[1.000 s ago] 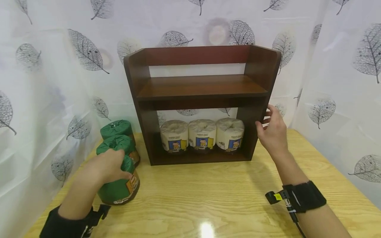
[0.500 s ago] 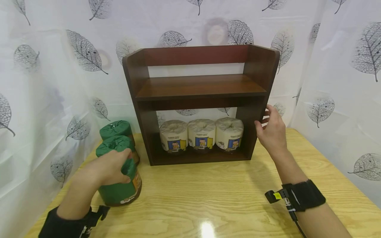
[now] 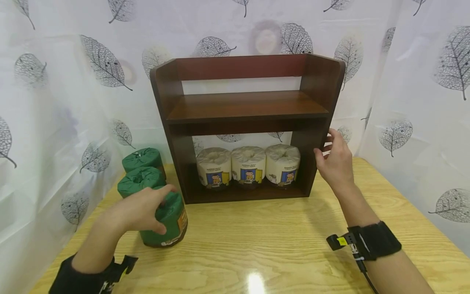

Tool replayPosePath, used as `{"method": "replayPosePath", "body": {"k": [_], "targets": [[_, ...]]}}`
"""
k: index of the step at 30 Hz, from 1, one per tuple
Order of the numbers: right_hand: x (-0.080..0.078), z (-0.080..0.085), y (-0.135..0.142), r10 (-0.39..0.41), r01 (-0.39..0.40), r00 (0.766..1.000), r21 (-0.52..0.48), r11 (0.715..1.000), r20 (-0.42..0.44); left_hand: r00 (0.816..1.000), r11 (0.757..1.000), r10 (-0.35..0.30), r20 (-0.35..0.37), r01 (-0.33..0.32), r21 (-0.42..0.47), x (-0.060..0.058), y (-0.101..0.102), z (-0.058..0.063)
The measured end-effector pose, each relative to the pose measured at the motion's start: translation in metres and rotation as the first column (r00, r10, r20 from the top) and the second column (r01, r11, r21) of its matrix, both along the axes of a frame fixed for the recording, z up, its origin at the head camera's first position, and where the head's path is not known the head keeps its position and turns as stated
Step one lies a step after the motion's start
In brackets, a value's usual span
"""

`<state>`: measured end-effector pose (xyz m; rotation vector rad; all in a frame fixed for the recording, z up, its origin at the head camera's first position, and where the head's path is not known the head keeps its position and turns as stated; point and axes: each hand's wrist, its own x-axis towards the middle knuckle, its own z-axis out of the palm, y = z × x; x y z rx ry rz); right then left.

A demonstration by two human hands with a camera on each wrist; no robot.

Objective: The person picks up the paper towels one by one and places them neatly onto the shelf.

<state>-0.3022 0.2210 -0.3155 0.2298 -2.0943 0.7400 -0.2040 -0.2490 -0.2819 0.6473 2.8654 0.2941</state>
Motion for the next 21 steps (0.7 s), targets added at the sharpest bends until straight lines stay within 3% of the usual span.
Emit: {"method": "replayPosePath", "body": {"k": [4,9,16,21], "targets": [[0.000,0.000,0.000,0.001,-0.001,1.000,-0.005,1.000,0.003,1.000,1.000,-0.029,-0.003,0.029,-0.011,0.002,-0.001,0.000],[0.000,0.000,0.000,0.008,-0.008,1.000,-0.013,1.000,0.001,0.997,0.997,-0.068,-0.019,0.069,0.040,-0.001,0.001,-0.002],[0.000,0.001,0.000,0.001,-0.001,1.000,-0.011,1.000,0.006,0.988,0.995,-0.055,-0.144,0.066,0.075,-0.006,0.019,-0.011],[-0.001,0.000,0.000,0.006,-0.006,1.000,-0.016,1.000,0.007,0.980,0.993,-0.103,-0.168,0.111,0.038,-0.006,0.025,-0.016]]}}
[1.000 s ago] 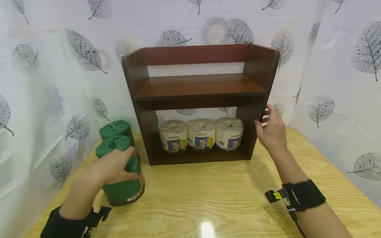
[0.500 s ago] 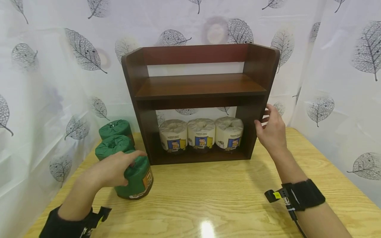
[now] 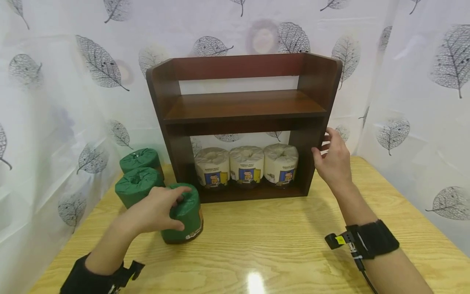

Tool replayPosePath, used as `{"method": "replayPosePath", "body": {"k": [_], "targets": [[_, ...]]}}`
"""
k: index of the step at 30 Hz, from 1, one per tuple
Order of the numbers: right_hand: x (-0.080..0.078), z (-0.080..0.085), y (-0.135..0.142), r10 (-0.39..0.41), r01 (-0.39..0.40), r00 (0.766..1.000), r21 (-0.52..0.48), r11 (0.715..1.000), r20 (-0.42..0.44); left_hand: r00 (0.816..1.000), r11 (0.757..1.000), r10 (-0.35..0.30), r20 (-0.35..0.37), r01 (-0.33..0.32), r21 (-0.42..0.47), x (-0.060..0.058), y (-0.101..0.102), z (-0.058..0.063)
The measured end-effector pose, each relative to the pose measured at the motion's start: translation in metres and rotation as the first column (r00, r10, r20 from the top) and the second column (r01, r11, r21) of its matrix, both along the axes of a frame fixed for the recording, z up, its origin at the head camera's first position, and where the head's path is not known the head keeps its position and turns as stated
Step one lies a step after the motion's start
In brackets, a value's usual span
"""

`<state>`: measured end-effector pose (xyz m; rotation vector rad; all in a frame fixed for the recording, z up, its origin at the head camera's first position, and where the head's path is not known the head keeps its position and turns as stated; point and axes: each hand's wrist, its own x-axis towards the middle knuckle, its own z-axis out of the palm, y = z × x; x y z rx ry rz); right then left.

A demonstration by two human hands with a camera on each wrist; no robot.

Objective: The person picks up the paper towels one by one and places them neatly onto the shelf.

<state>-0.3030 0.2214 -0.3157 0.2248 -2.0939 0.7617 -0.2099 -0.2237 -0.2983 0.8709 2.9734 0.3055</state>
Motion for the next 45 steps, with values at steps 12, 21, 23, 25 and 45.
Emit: {"method": "replayPosePath", "body": {"k": [12,21,23,25,45], "targets": [[0.000,0.000,-0.001,0.003,-0.003,1.000,0.004,1.000,-0.008,0.999,0.998,-0.020,-0.050,0.018,-0.053,-0.003,-0.005,-0.001],[0.000,-0.001,0.000,0.007,-0.007,1.000,0.001,1.000,-0.010,0.986,0.994,-0.100,-0.137,0.105,0.025,-0.007,0.004,-0.010],[0.001,-0.001,0.000,0.007,-0.007,1.000,0.001,1.000,-0.011,0.987,0.995,-0.095,-0.133,0.098,0.020,-0.007,0.005,-0.010],[0.000,-0.001,0.000,0.009,-0.009,1.000,0.000,1.000,-0.012,0.991,0.997,-0.080,-0.106,0.080,-0.007,-0.007,0.004,-0.010],[0.001,0.000,0.001,0.033,-0.032,0.999,0.018,0.999,-0.009,0.967,0.986,-0.127,-0.219,0.148,0.079,-0.004,0.028,0.001]]}}
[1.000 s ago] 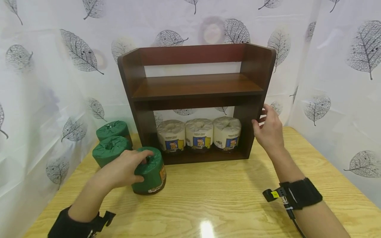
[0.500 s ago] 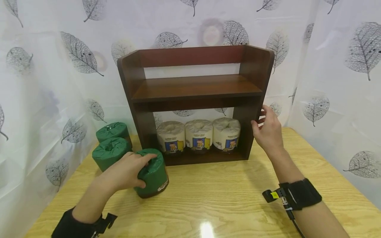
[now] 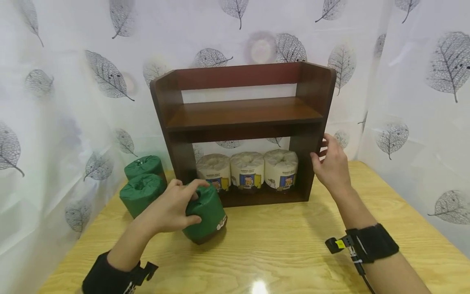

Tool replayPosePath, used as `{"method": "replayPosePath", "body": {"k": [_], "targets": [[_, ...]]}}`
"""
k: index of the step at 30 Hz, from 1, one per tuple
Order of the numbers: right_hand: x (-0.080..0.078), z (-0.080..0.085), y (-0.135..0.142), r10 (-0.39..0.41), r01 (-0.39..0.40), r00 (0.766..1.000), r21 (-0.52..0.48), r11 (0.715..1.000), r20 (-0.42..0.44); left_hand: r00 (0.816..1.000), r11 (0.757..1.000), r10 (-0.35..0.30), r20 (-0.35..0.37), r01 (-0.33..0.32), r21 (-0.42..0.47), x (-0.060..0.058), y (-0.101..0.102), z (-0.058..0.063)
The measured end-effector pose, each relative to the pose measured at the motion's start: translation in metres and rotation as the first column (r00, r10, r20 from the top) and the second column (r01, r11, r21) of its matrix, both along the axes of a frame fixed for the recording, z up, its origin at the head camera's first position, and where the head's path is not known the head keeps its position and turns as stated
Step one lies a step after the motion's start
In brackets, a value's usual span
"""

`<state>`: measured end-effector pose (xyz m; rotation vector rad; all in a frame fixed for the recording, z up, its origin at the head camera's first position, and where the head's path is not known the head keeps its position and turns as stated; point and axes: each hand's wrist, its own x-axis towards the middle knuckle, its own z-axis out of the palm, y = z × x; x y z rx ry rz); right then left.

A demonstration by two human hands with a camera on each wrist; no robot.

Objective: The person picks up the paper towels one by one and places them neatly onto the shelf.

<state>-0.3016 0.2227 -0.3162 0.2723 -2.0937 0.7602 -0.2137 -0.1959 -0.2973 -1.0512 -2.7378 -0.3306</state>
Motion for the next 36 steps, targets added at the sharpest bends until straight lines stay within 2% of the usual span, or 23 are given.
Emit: {"method": "replayPosePath", "body": {"k": [5,12,17,22,28,36], "targets": [[0.000,-0.001,0.000,0.006,-0.006,1.000,0.019,1.000,0.005,1.000,1.000,-0.011,-0.022,0.010,-0.029,0.000,0.007,0.020],[0.003,0.001,0.003,-0.010,0.009,1.000,0.038,0.999,0.030,1.000,0.995,-0.016,-0.018,0.015,-0.097,-0.002,0.016,0.062],[0.004,0.003,0.005,-0.012,0.010,0.999,0.040,0.999,0.040,0.997,0.995,-0.076,-0.022,0.075,-0.067,-0.001,0.019,0.092],[0.003,0.003,0.005,0.008,-0.010,0.999,0.055,0.998,0.046,0.992,0.993,-0.114,-0.062,0.112,-0.034,0.000,0.021,0.127],[0.003,0.001,0.006,0.013,-0.016,0.999,0.059,0.998,0.052,0.991,0.995,-0.092,-0.094,0.088,-0.046,-0.003,0.027,0.162],[0.003,-0.001,0.006,0.021,-0.023,0.999,0.061,0.998,0.042,0.992,0.997,-0.052,-0.113,0.044,-0.070,-0.002,0.037,0.199]]}}
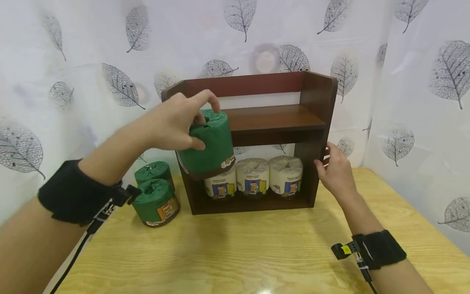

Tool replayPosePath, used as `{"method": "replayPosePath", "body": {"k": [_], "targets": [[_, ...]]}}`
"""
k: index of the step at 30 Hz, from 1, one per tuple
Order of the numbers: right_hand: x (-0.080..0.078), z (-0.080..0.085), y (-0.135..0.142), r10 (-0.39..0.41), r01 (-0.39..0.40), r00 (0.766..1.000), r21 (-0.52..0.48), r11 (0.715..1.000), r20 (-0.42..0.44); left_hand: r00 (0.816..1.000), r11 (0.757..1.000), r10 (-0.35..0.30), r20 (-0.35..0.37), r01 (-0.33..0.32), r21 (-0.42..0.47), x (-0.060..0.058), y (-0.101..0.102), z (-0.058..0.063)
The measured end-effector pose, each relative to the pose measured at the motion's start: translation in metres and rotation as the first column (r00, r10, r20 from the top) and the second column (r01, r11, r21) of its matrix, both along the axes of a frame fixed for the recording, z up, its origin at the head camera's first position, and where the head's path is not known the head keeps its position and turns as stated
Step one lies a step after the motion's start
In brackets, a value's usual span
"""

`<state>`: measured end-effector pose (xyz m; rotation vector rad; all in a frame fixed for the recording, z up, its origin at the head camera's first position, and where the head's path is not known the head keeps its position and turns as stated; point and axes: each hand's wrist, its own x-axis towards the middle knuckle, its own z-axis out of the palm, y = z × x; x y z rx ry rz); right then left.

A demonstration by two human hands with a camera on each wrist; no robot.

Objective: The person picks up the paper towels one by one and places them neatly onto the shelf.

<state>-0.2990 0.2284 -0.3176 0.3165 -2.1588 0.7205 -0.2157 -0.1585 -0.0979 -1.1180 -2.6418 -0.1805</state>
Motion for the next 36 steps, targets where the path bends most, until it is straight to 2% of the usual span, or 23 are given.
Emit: {"method": "replayPosePath", "body": {"k": [11,17,21,30,36], "targets": [[0.002,-0.002,0.001,-0.005,0.005,1.000,-0.022,1.000,-0.021,0.999,0.998,0.035,0.037,-0.037,0.056,-0.005,0.014,0.050],[0.002,-0.002,0.000,0.000,-0.001,1.000,-0.021,1.000,-0.023,0.996,0.996,0.079,-0.029,-0.078,0.031,-0.005,0.017,0.066],[0.002,-0.001,-0.001,0.013,-0.014,1.000,-0.023,1.000,-0.028,0.993,0.994,0.108,-0.047,-0.108,0.013,-0.016,0.017,0.070],[0.000,-0.004,0.001,0.013,-0.014,1.000,-0.021,1.000,-0.024,0.985,0.983,0.171,0.017,-0.169,-0.077,-0.064,0.019,0.059],[-0.001,-0.003,0.000,0.015,-0.016,1.000,-0.032,0.999,-0.020,0.973,0.970,0.228,0.036,-0.223,-0.100,-0.085,0.015,0.058]]}}
